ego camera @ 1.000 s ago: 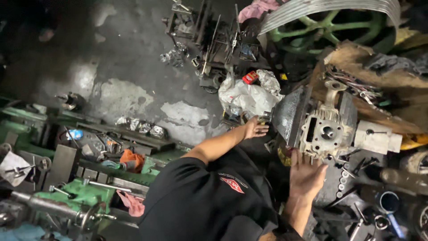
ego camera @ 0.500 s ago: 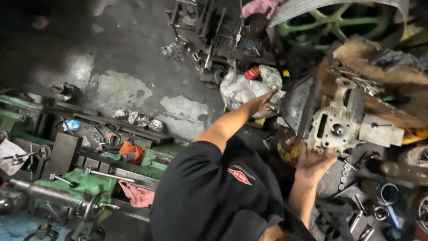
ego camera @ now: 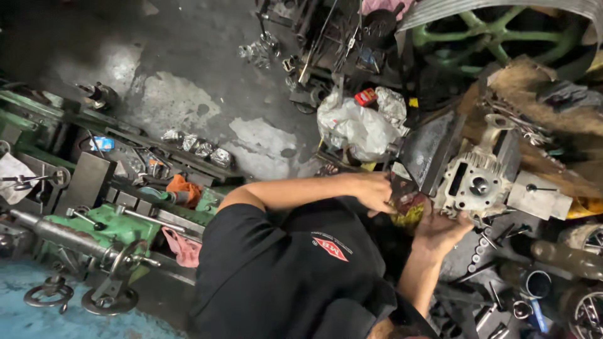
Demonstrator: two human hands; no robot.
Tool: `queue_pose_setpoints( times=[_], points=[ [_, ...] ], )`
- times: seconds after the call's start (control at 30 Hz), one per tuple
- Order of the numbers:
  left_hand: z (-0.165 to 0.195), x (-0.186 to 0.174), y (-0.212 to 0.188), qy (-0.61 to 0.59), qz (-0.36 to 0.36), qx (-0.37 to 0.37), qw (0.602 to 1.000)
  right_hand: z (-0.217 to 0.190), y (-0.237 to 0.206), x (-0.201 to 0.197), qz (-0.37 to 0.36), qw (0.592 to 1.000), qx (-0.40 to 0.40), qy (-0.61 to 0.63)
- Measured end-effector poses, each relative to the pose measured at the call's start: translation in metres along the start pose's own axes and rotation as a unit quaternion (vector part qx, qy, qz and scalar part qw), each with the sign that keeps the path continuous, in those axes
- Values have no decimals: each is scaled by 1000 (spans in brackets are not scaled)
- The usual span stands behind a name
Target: The person repeatedly rubs a metal engine part clamped in a vise with both hands, then wipes it with a black cloth. The person continues to rub and wipe the part, focusing on different areas of the surface.
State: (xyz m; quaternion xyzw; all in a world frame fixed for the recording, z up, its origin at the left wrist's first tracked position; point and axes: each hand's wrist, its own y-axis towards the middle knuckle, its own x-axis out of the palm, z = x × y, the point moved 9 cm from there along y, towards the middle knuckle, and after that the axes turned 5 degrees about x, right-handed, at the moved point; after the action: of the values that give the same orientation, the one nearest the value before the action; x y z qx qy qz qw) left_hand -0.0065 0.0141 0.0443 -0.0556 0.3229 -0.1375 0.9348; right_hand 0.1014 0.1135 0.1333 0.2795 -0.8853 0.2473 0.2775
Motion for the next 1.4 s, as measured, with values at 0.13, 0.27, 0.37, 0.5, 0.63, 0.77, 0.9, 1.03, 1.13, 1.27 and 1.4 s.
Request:
queue_pose_setpoints(
  times=[0.13, 0.27, 0.37, 0.5, 0.63, 0.77, 0.9, 1.03, 1.13, 1.27, 1.4],
  points=[
    [-7, 46, 30, 246, -29, 105, 963, 1, -2, 4, -8, 1000, 11, -6],
    [-16, 80, 51, 288, 15, 178, 941, 0, 4, -3, 13, 1000, 4, -17],
    [-15, 88, 53, 344, 1, 220, 913, 4, 10, -14, 32, 999, 7, -12],
    [-24, 77, 55, 385, -25, 175, 906, 14, 13, -32, 41, 999, 21, 18],
    [-18, 61, 45, -135, -22, 205, 969, 18, 7, -36, -8, 999, 30, 26],
    [-73, 99, 20, -465, -99, -92, 875, 18, 0, -32, -35, 998, 53, -2],
    [-119, 105, -10, -675, 148, -257, 675, 13, -3, -24, -50, 997, 55, -37],
    [-125, 112, -7, -759, 381, -277, 448, 6, -2, -14, -65, 996, 45, -46],
    [-125, 113, -1, -703, 520, -299, 383, 5, -3, -7, -79, 994, 52, -62],
    [-137, 95, 9, -704, 595, -232, 311, 4, -5, -6, -67, 994, 55, -71],
    [-156, 57, 5, -662, 659, -166, 316, 3, -5, -8, -53, 995, 41, -71]
  ],
)
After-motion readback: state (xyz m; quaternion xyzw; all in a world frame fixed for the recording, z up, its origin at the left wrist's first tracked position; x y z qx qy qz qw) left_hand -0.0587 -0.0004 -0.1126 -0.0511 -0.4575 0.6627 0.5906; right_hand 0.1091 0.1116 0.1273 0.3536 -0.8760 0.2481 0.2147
